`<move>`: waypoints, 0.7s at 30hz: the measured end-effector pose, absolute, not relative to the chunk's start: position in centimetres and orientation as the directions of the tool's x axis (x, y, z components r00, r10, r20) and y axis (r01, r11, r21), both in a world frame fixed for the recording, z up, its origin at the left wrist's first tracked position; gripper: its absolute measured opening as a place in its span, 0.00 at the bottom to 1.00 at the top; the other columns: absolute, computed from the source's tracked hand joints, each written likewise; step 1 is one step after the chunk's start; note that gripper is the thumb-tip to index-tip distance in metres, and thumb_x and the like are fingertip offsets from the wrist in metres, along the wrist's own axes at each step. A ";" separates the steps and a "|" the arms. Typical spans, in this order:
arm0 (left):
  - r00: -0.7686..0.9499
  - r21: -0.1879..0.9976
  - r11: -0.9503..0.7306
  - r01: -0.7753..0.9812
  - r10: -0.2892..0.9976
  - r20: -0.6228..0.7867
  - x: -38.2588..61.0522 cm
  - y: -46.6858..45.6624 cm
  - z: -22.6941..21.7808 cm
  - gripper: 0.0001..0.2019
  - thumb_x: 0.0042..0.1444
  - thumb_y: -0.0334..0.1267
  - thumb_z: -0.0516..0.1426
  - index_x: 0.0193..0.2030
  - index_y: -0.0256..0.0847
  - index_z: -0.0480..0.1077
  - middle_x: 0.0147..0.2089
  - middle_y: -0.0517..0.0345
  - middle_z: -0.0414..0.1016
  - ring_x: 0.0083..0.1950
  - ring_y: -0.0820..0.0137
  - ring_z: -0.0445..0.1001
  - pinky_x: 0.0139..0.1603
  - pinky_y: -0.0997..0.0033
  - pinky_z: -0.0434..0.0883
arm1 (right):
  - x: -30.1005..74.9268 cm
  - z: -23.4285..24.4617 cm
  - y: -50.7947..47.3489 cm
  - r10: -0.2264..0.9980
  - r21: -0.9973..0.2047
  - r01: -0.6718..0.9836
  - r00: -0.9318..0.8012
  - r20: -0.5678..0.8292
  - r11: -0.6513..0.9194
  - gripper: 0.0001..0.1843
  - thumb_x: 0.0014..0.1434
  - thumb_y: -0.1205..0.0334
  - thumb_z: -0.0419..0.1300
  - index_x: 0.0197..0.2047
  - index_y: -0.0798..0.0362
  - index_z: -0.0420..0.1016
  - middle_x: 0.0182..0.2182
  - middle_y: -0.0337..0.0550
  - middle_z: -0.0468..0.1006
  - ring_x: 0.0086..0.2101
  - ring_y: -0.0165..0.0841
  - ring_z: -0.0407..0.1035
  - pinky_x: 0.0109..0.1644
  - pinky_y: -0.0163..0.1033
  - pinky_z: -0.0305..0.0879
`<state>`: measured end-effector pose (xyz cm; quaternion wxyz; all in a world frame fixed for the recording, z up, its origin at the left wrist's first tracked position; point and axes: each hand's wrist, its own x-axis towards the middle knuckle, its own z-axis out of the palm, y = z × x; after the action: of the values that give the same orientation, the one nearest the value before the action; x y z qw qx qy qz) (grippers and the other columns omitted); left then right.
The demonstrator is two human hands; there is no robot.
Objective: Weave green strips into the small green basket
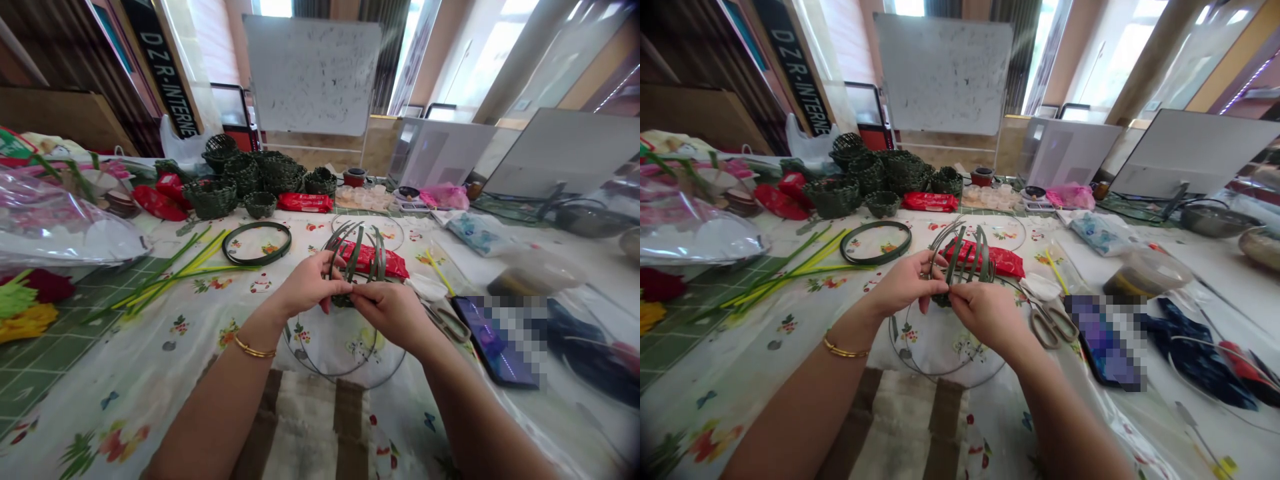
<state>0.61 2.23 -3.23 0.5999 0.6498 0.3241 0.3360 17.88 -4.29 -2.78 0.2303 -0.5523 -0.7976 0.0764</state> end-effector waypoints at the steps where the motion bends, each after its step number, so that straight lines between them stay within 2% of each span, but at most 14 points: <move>1: 0.546 0.999 -0.052 -0.009 0.836 0.048 0.8 2.1 -3.3 0.18 0.45 0.36 0.65 0.41 0.38 0.63 0.30 0.65 0.69 0.17 0.81 0.66 0.12 0.81 0.64 | 17.9 -2.8 -4.2 0.917 -0.381 0.844 -0.282 0.281 0.377 0.13 0.61 0.62 0.52 0.34 0.50 0.78 0.27 0.39 0.79 0.26 0.29 0.71 0.28 0.31 0.56; 5: 0.394 1.000 0.002 -0.028 0.919 0.010 1.7 1.7 -3.4 0.22 0.42 0.35 0.66 0.42 0.37 0.63 0.28 0.66 0.69 0.13 0.84 0.58 0.07 0.84 0.53 | 17.7 -2.8 -4.1 0.922 -0.383 0.849 -0.270 0.277 0.363 0.13 0.60 0.61 0.52 0.32 0.50 0.78 0.25 0.39 0.78 0.24 0.28 0.69 0.27 0.31 0.55; 8: 0.368 0.996 0.064 -0.063 0.929 -0.037 2.0 1.5 -3.2 0.20 0.43 0.31 0.65 0.42 0.37 0.63 0.26 0.66 0.71 0.11 0.86 0.55 0.07 0.84 0.49 | 17.6 -2.8 -4.3 0.917 -0.375 0.850 -0.272 0.291 0.371 0.14 0.61 0.61 0.52 0.30 0.51 0.77 0.25 0.39 0.78 0.25 0.28 0.69 0.28 0.31 0.56; 10: 0.409 0.986 0.109 -0.125 0.911 -0.049 1.7 1.5 -2.8 0.19 0.44 0.30 0.63 0.43 0.36 0.63 0.29 0.63 0.73 0.11 0.87 0.54 0.08 0.83 0.48 | 17.7 -2.8 -4.4 0.912 -0.383 0.841 -0.275 0.305 0.382 0.13 0.61 0.61 0.52 0.30 0.51 0.77 0.26 0.39 0.78 0.26 0.29 0.70 0.28 0.31 0.57; 12: 0.426 0.980 0.106 -0.171 0.904 -0.023 1.1 1.7 -2.3 0.19 0.48 0.32 0.62 0.46 0.35 0.63 0.37 0.55 0.76 0.11 0.88 0.54 0.10 0.82 0.49 | 17.8 -2.8 -4.4 0.909 -0.396 0.835 -0.264 0.322 0.383 0.13 0.61 0.60 0.52 0.32 0.51 0.78 0.27 0.40 0.79 0.27 0.30 0.71 0.29 0.32 0.58; 15: 0.190 0.986 -0.121 -0.117 0.971 0.142 0.1 1.6 -1.4 0.22 0.52 0.36 0.60 0.53 0.38 0.62 0.51 0.48 0.72 0.14 0.87 0.58 0.12 0.80 0.56 | 18.1 -2.7 -4.3 0.911 -0.418 0.830 -0.233 0.340 0.368 0.13 0.61 0.59 0.53 0.35 0.50 0.79 0.30 0.42 0.81 0.30 0.32 0.74 0.31 0.33 0.61; 17: 0.087 0.955 -0.290 0.064 0.955 0.284 -0.3 1.3 -1.1 0.18 0.53 0.39 0.59 0.50 0.40 0.66 0.50 0.52 0.73 0.16 0.84 0.61 0.15 0.79 0.59 | 18.1 -2.7 -4.2 0.914 -0.424 0.830 -0.225 0.338 0.361 0.13 0.60 0.59 0.53 0.35 0.50 0.79 0.31 0.41 0.81 0.31 0.33 0.74 0.32 0.33 0.62; 19: 0.221 0.882 -0.402 0.245 0.909 0.353 -0.3 0.9 -1.2 0.12 0.54 0.43 0.59 0.42 0.40 0.72 0.41 0.56 0.76 0.21 0.79 0.65 0.19 0.78 0.60 | 18.0 -2.8 -4.2 0.913 -0.422 0.831 -0.224 0.341 0.362 0.12 0.60 0.60 0.53 0.35 0.50 0.79 0.30 0.41 0.81 0.30 0.33 0.74 0.31 0.33 0.62; 21: 0.433 0.805 -0.492 0.333 0.838 0.332 0.2 0.7 -1.7 0.11 0.54 0.46 0.58 0.36 0.41 0.74 0.35 0.57 0.77 0.28 0.73 0.70 0.24 0.77 0.62 | 18.0 -2.9 -4.2 0.911 -0.409 0.838 -0.225 0.347 0.363 0.13 0.59 0.61 0.53 0.32 0.50 0.79 0.28 0.40 0.80 0.28 0.32 0.73 0.29 0.33 0.60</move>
<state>0.18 0.72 -1.72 0.3354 0.7773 0.3765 0.3762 17.97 -4.22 -2.93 0.2709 -0.5605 -0.7797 0.0673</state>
